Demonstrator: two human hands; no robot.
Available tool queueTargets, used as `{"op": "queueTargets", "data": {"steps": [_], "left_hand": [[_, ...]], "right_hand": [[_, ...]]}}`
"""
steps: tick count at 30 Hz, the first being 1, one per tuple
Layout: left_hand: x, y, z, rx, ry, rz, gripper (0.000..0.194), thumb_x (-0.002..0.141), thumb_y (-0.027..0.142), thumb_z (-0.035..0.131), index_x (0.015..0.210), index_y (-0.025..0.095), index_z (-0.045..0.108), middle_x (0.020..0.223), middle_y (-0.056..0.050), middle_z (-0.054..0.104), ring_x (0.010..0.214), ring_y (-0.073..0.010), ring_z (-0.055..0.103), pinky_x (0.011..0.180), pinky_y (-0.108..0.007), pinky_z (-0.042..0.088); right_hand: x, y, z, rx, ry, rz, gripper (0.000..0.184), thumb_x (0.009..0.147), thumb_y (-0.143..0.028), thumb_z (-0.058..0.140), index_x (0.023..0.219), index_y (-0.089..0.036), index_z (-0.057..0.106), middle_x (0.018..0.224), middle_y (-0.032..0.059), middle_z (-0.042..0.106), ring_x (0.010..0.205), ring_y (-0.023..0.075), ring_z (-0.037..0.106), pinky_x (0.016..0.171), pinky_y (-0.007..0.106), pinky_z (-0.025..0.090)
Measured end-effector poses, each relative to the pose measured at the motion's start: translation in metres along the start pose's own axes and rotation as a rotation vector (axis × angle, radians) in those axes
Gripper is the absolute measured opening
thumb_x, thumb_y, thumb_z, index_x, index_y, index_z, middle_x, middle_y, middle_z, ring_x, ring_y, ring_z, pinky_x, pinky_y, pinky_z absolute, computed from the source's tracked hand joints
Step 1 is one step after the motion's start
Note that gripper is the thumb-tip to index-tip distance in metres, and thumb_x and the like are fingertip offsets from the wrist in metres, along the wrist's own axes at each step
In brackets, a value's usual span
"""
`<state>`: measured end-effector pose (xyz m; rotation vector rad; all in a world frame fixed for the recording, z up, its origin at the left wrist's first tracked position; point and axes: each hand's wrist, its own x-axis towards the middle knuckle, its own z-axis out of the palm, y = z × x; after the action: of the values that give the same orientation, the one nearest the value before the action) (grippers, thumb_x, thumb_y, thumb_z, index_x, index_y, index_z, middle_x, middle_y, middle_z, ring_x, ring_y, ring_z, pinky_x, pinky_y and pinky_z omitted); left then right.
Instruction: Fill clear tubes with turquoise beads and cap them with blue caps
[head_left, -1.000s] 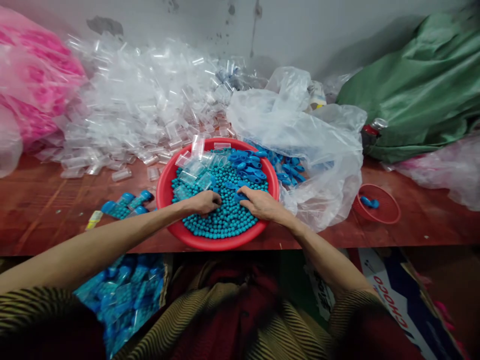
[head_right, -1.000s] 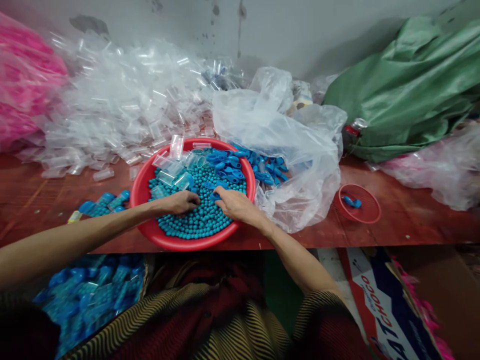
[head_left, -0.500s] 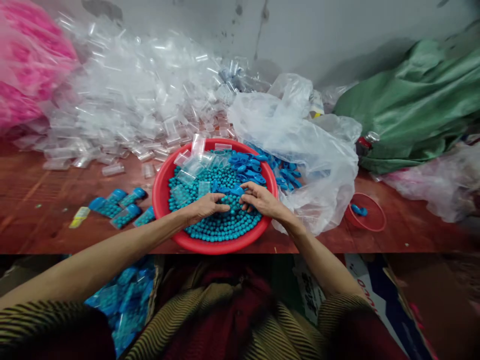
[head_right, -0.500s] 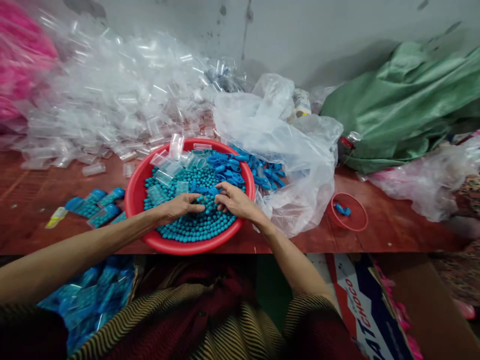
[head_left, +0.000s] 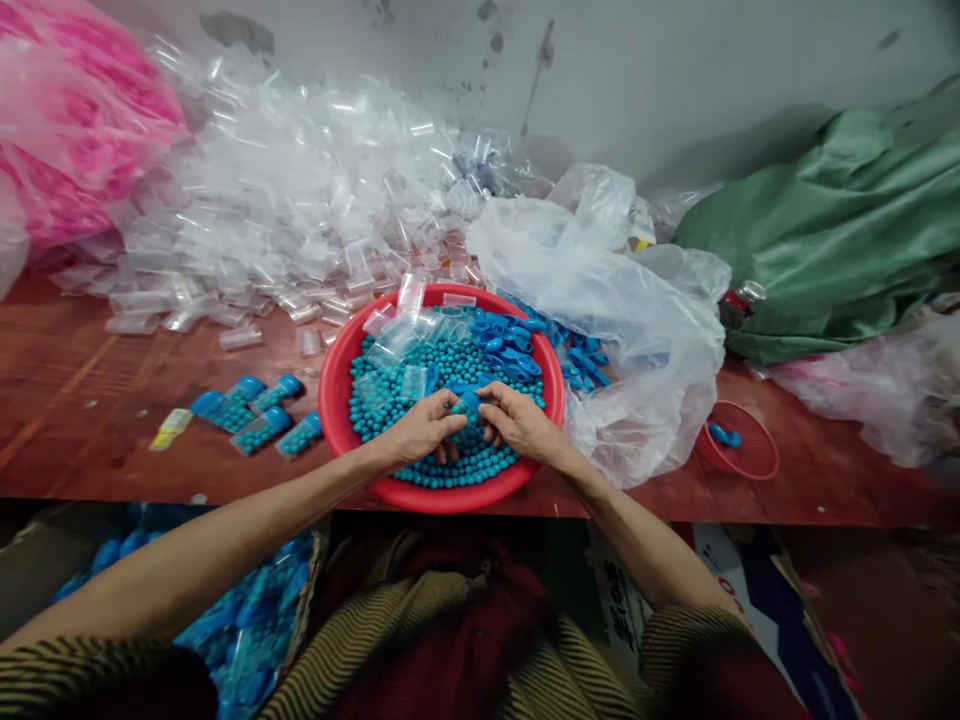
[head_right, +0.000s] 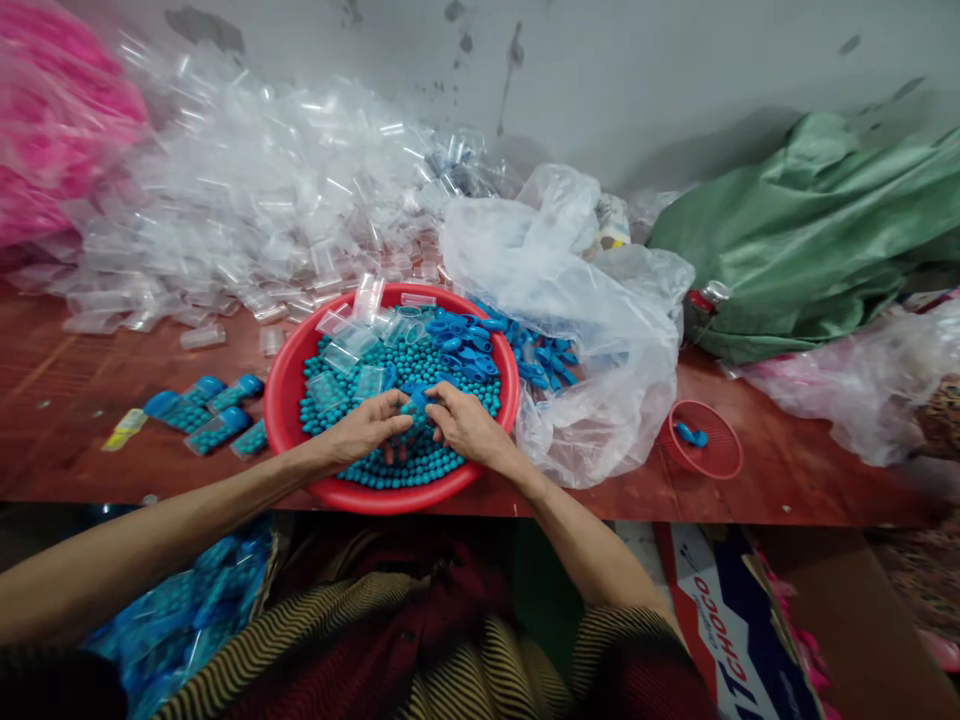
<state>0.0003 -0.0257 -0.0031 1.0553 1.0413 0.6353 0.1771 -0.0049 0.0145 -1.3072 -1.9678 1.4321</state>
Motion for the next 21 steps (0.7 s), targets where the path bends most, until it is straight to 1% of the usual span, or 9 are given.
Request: {"op": "queueTargets", "data": {"steps": [3,5,7,9,11,15,17,19,21], "left_hand": [[-0.004,0.001,0.005,-0.017,0.085,0.043,0.032,0.074,0.035,0.06,0.095,0.018,0.041,0.058,0.008,0.052,0.037,-0.0095,0.053,0.036,-0.021,0.04],[-0.005,0.002,0.007,-0.038,0.138,0.071,0.039,0.075,0.032,0.059,0.107,0.018,0.041,0.061,0.008,0.053,0.035,-0.0089,0.052,0.035,-0.021,0.041],[-0.007,0.003,0.008,-0.04,0.172,0.09,0.047,0.076,0.029,0.059,0.117,0.017,0.041,0.062,0.007,0.052,0.034,-0.0082,0.051,0.033,-0.02,0.039],[-0.008,0.004,0.008,-0.031,0.187,0.102,0.052,0.077,0.027,0.057,0.124,0.016,0.04,0.061,0.007,0.051,0.033,-0.0074,0.049,0.031,-0.019,0.035],[-0.009,0.005,0.007,-0.023,0.186,0.107,0.055,0.078,0.026,0.055,0.129,0.015,0.039,0.062,0.006,0.052,0.033,-0.007,0.049,0.031,-0.019,0.034],[-0.01,0.005,0.005,-0.025,0.169,0.103,0.059,0.078,0.025,0.054,0.133,0.013,0.036,0.06,0.007,0.05,0.034,-0.0075,0.049,0.031,-0.019,0.035],[-0.009,0.004,0.004,-0.041,0.169,0.102,0.059,0.078,0.025,0.054,0.132,0.013,0.036,0.063,0.006,0.051,0.035,-0.007,0.049,0.031,-0.018,0.034],[-0.008,0.004,0.003,-0.04,0.16,0.1,0.057,0.078,0.026,0.054,0.131,0.013,0.037,0.067,0.004,0.053,0.035,-0.0062,0.048,0.031,-0.018,0.033],[-0.008,0.002,0.004,-0.026,0.165,0.117,0.053,0.078,0.026,0.055,0.127,0.013,0.041,0.066,0.005,0.052,0.035,-0.0047,0.045,0.033,-0.019,0.035]], "right_hand": [[0.0,0.0,0.005,0.041,0.055,-0.008,0.023,0.088,-0.024,0.044,0.106,-0.018,0.057,0.061,-0.0043,0.055,0.049,0.0093,0.055,0.047,0.02,0.044],[0.0,0.001,0.008,0.0,0.117,-0.058,0.024,0.088,-0.025,0.045,0.105,-0.018,0.06,0.062,-0.0031,0.057,0.053,0.0098,0.056,0.052,0.022,0.045],[0.0,0.001,0.01,-0.035,0.15,-0.093,0.026,0.089,-0.026,0.045,0.106,-0.018,0.062,0.059,-0.0028,0.056,0.053,0.0104,0.056,0.055,0.023,0.046],[0.002,0.002,0.011,0.016,0.124,-0.084,0.029,0.09,-0.028,0.042,0.108,-0.018,0.062,0.057,-0.0031,0.056,0.05,0.0103,0.055,0.054,0.023,0.046],[0.004,0.003,0.012,0.104,0.091,-0.061,0.03,0.091,-0.029,0.04,0.11,-0.017,0.061,0.06,-0.0033,0.056,0.047,0.0093,0.054,0.049,0.022,0.045],[0.006,0.006,0.014,0.111,0.104,-0.09,0.028,0.09,-0.031,0.043,0.108,-0.019,0.06,0.067,-0.003,0.057,0.049,0.0073,0.054,0.05,0.02,0.045],[0.006,0.008,0.015,0.133,0.099,-0.096,0.028,0.089,-0.032,0.043,0.108,-0.019,0.06,0.068,-0.0029,0.057,0.049,0.0071,0.053,0.05,0.02,0.045],[0.006,0.009,0.015,0.171,0.071,-0.085,0.03,0.089,-0.034,0.042,0.108,-0.019,0.06,0.068,-0.0031,0.057,0.046,0.0072,0.051,0.046,0.02,0.044],[0.007,0.007,0.013,0.141,0.048,-0.083,0.03,0.089,-0.035,0.042,0.105,-0.019,0.061,0.066,-0.0033,0.056,0.045,0.0073,0.049,0.044,0.02,0.042]]}}
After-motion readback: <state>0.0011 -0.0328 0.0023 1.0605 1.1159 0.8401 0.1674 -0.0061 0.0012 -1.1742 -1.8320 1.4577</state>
